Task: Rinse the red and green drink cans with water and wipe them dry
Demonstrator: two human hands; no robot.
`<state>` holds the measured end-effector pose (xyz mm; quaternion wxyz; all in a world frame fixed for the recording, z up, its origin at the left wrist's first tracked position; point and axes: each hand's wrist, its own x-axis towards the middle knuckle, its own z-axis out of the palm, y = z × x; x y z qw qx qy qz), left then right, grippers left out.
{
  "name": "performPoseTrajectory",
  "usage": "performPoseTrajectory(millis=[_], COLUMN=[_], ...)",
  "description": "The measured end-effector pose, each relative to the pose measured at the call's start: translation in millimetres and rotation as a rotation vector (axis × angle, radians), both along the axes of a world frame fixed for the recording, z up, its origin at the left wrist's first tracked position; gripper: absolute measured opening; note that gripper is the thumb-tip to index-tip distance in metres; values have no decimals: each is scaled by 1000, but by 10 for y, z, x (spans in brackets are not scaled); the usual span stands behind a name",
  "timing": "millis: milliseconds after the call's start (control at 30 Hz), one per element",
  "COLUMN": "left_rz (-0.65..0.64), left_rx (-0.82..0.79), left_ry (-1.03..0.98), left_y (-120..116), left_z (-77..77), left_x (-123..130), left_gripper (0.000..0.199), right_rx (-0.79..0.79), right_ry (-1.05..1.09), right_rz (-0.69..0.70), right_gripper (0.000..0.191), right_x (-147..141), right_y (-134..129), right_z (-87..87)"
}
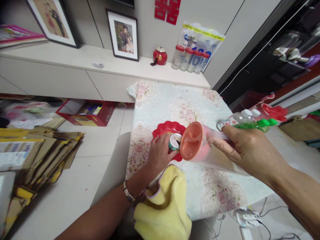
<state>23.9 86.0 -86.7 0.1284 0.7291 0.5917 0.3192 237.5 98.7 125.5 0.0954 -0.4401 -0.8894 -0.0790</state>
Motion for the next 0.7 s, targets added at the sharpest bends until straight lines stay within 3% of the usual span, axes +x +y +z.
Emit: performPoseTrajectory(millis=[700], left_rz=[0], left_rx=[3], left_ry=[-8], left_y=[-7], left_z=[-9], left_x=[2], left_gripper=[65], right_rx=[-27], right_ry=[10], right_rz=[-35], right_gripper=[58], right_x=[-9], right_y=[14], right_z=[23])
